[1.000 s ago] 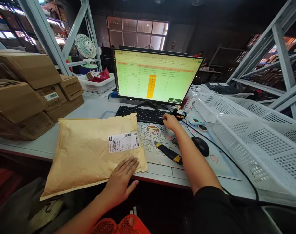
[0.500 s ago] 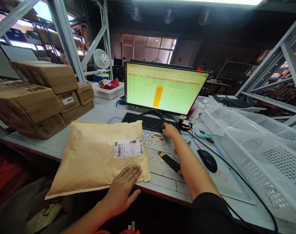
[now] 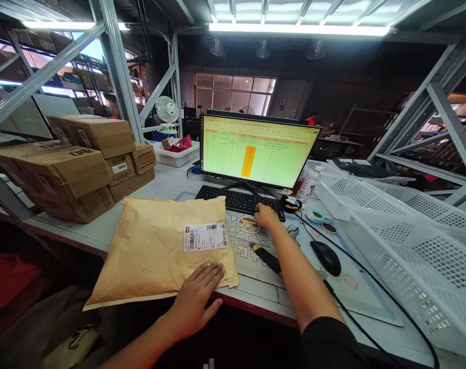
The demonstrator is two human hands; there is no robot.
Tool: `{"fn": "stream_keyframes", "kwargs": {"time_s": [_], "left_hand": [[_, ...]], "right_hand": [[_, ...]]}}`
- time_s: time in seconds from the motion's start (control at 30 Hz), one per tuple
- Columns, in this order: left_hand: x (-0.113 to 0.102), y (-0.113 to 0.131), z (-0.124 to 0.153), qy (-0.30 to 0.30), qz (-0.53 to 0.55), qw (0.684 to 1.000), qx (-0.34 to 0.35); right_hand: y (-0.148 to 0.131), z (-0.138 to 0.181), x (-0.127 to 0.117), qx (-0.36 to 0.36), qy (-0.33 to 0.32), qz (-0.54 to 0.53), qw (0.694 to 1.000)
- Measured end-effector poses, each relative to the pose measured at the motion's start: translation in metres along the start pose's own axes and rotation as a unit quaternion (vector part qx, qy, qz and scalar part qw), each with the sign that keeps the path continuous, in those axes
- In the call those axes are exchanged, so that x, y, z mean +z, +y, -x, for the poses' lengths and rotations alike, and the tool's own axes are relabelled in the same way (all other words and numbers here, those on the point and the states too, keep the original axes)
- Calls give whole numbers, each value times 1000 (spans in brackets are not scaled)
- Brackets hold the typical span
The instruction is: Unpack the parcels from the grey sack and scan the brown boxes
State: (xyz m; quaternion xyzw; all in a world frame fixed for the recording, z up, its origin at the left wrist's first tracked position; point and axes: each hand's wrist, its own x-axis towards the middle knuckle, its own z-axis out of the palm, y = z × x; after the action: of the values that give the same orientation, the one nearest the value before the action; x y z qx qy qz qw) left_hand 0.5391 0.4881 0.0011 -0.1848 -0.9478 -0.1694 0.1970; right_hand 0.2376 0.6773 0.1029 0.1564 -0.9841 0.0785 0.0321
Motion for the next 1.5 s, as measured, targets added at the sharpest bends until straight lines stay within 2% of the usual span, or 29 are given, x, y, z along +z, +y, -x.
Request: {"fn": "stream_keyframes", "kwargs": {"time_s": [0.27, 0.43, 0.53, 0.73, 0.87, 1.23, 1.5], "left_hand": [[5, -1, 1, 14, -2, 1000, 0], [6, -1, 1, 13, 4, 1000, -2], [5, -1, 0, 5, 10, 1000, -6], [-6, 3, -3, -31, 19, 999, -16], [-13, 4, -3, -49, 21, 999, -8], [-32, 6, -3, -26, -8, 1000, -8], [-7, 2, 8, -12, -23, 999, -20]], "right_hand": [[-1, 7, 5, 6, 18, -5, 1000], [-6, 4, 8, -20, -4, -16, 1000], [-6, 0, 7, -14, 5, -23, 1000], [2, -2, 7, -2, -16, -31, 999], [2, -2, 8, 3, -3, -39, 999], [4, 0, 10, 11, 32, -111, 993], [18, -5, 8, 72, 76, -185, 977]]}}
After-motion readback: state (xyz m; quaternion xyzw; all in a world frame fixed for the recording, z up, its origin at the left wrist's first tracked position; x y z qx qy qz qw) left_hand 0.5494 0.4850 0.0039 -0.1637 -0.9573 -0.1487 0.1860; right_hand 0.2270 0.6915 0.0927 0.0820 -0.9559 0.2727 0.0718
